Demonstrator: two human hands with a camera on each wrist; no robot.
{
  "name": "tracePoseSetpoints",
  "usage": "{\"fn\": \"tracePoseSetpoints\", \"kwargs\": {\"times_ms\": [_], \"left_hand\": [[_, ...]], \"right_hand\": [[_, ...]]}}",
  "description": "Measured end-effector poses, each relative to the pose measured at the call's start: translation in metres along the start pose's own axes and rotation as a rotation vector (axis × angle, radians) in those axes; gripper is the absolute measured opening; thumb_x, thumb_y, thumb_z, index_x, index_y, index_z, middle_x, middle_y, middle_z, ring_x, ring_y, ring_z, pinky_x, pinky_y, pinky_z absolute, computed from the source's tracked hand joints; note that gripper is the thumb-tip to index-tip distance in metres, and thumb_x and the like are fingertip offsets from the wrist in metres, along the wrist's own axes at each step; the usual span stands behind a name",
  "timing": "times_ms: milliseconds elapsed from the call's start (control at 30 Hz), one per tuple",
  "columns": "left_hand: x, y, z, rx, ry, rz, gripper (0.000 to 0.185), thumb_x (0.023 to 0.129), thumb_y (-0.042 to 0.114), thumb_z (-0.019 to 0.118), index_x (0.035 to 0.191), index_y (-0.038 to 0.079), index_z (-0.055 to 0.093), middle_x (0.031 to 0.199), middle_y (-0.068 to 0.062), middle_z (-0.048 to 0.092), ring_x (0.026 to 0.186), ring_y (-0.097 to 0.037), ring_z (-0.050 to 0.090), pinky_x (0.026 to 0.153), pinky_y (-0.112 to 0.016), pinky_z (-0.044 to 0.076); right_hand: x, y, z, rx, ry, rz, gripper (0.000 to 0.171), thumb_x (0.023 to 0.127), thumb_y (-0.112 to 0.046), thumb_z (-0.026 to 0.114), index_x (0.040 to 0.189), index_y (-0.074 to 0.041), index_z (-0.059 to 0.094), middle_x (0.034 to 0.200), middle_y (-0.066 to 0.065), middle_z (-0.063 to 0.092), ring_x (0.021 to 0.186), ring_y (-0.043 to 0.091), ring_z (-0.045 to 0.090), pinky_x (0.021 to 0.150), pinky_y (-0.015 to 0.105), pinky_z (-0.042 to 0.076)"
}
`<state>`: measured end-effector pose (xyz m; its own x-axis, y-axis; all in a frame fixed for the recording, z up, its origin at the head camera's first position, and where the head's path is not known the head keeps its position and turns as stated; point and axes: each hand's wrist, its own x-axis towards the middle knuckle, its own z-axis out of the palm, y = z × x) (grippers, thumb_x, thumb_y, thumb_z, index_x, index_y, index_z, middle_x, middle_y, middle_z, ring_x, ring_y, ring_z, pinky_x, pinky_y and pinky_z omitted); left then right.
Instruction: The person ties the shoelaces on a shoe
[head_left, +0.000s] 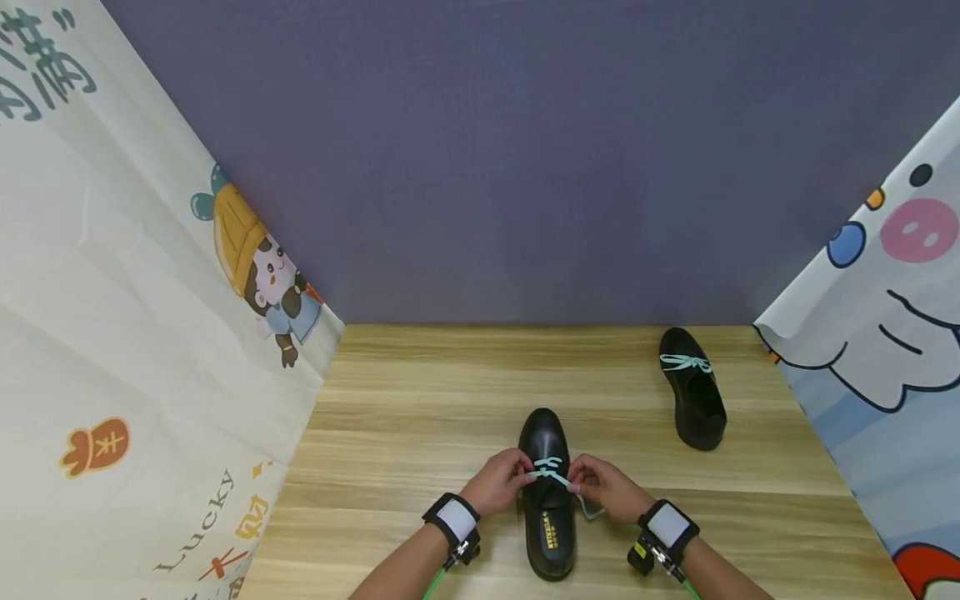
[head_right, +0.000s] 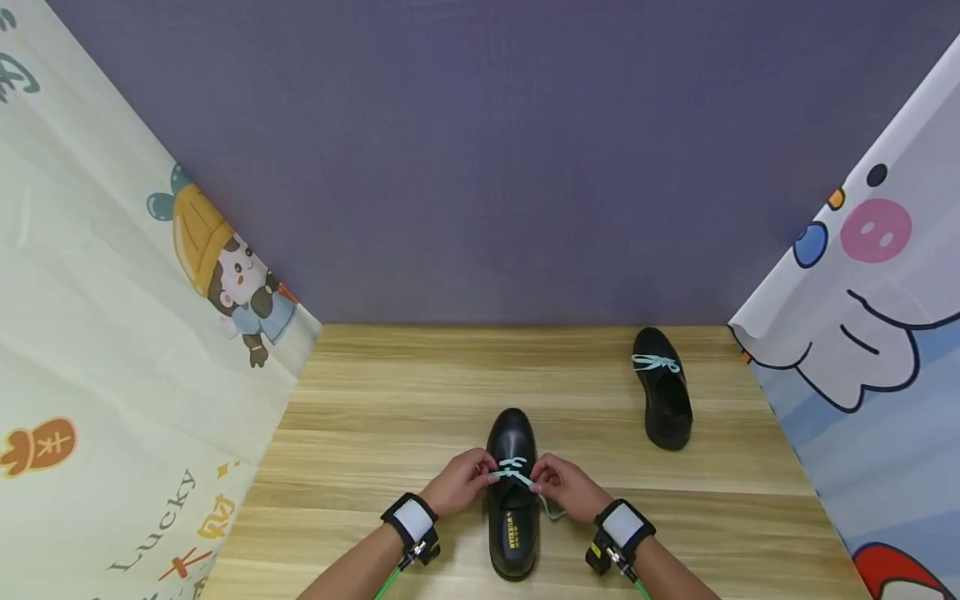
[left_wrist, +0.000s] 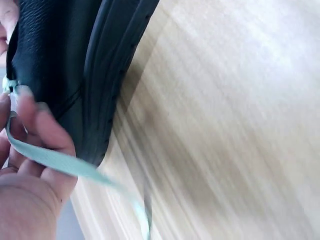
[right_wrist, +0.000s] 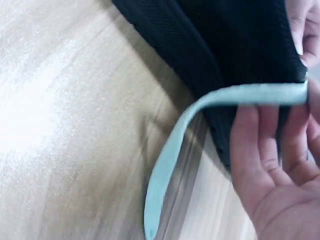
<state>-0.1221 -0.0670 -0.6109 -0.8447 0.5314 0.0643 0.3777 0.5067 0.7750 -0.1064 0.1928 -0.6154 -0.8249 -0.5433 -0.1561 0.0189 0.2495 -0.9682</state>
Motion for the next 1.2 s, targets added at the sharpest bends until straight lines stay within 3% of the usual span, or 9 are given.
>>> {"fn": "tracePoseSetpoints", "kwargs": {"times_ms": [133, 367, 500, 600, 733, 867, 1067, 1200], "left_hand": [[-0.002, -0.002, -0.007, 0.053, -0.039, 0.013, 0.012, 0.097, 0.017, 0.066, 0.092, 0.007, 0.068, 0.081, 0.006, 0.055, 0.074, -0.001, 0.048, 0.068, -0.017, 0.043], [-0.003, -0.003, -0.018, 0.096, -0.079, 0.022, 0.019, 0.099, 0.018, 0.064, 0.083, 0.009, 0.069, 0.073, 0.01, 0.058, 0.066, 0.002, 0.046, 0.061, -0.016, 0.041], [-0.006, -0.002, -0.021, 0.094, -0.076, 0.018, 0.022, 0.098, 0.019, 0.064, 0.081, 0.006, 0.068, 0.068, 0.01, 0.055, 0.062, 0.001, 0.043, 0.057, -0.015, 0.038], [-0.009, -0.002, -0.021, 0.088, -0.082, 0.005, 0.024, 0.098, 0.021, 0.064, 0.081, 0.005, 0.067, 0.067, 0.011, 0.053, 0.062, 0.002, 0.042, 0.056, -0.015, 0.037], [-0.013, -0.005, -0.021, 0.028, -0.096, -0.041, 0.03, 0.1, 0.024, 0.063, 0.08, 0.002, 0.066, 0.065, 0.013, 0.047, 0.059, 0.001, 0.04, 0.055, -0.016, 0.035], [-0.015, -0.006, -0.023, -0.114, -0.092, -0.092, 0.037, 0.102, 0.028, 0.06, 0.08, -0.002, 0.064, 0.064, 0.012, 0.043, 0.058, 0.0, 0.04, 0.055, -0.018, 0.035], [-0.014, -0.004, -0.025, -0.411, -0.045, -0.164, 0.038, 0.104, 0.023, 0.055, 0.085, -0.01, 0.058, 0.065, 0.006, 0.043, 0.057, -0.005, 0.04, 0.055, -0.02, 0.035], [-0.009, -0.004, -0.02, -0.632, -0.015, -0.188, 0.036, 0.106, 0.017, 0.052, 0.092, -0.016, 0.054, 0.072, 0.0, 0.049, 0.064, -0.01, 0.044, 0.06, -0.022, 0.037]], "right_hand": [[-0.001, 0.0, -0.005, 0.031, -0.018, 0.015, 0.016, 0.103, -0.009, 0.055, 0.113, 0.003, 0.055, 0.093, 0.011, 0.056, 0.07, 0.013, 0.056, 0.06, 0.025, 0.049], [-0.001, -0.003, -0.014, -0.268, -0.003, -0.077, 0.012, 0.1, -0.017, 0.062, 0.094, -0.007, 0.064, 0.084, 0.005, 0.062, 0.075, 0.004, 0.052, 0.065, 0.023, 0.046], [0.0, -0.004, -0.019, -0.355, 0.0, -0.12, 0.012, 0.1, -0.013, 0.06, 0.091, -0.005, 0.063, 0.082, 0.009, 0.062, 0.073, 0.003, 0.052, 0.064, 0.025, 0.046], [-0.001, -0.004, -0.02, -0.351, -0.013, -0.095, 0.013, 0.1, -0.012, 0.06, 0.09, -0.005, 0.063, 0.08, 0.003, 0.06, 0.072, 0.004, 0.051, 0.063, 0.025, 0.044], [-0.003, -0.004, -0.018, -0.288, -0.054, -0.027, 0.02, 0.102, -0.016, 0.058, 0.086, -0.003, 0.062, 0.075, -0.006, 0.053, 0.066, 0.003, 0.047, 0.059, 0.024, 0.039], [-0.006, -0.004, -0.016, -0.192, -0.077, -0.016, 0.026, 0.104, -0.015, 0.054, 0.084, 0.001, 0.059, 0.07, -0.01, 0.048, 0.061, 0.003, 0.045, 0.055, 0.022, 0.038], [-0.007, -0.003, -0.017, 0.032, -0.048, -0.086, 0.031, 0.107, -0.014, 0.048, 0.092, 0.013, 0.055, 0.075, -0.005, 0.053, 0.063, 0.006, 0.048, 0.055, 0.022, 0.04], [-0.005, 0.0, -0.016, 0.263, -0.026, -0.199, 0.028, 0.107, -0.008, 0.043, 0.098, 0.017, 0.051, 0.088, -0.004, 0.059, 0.075, 0.006, 0.055, 0.065, 0.023, 0.047]]}}
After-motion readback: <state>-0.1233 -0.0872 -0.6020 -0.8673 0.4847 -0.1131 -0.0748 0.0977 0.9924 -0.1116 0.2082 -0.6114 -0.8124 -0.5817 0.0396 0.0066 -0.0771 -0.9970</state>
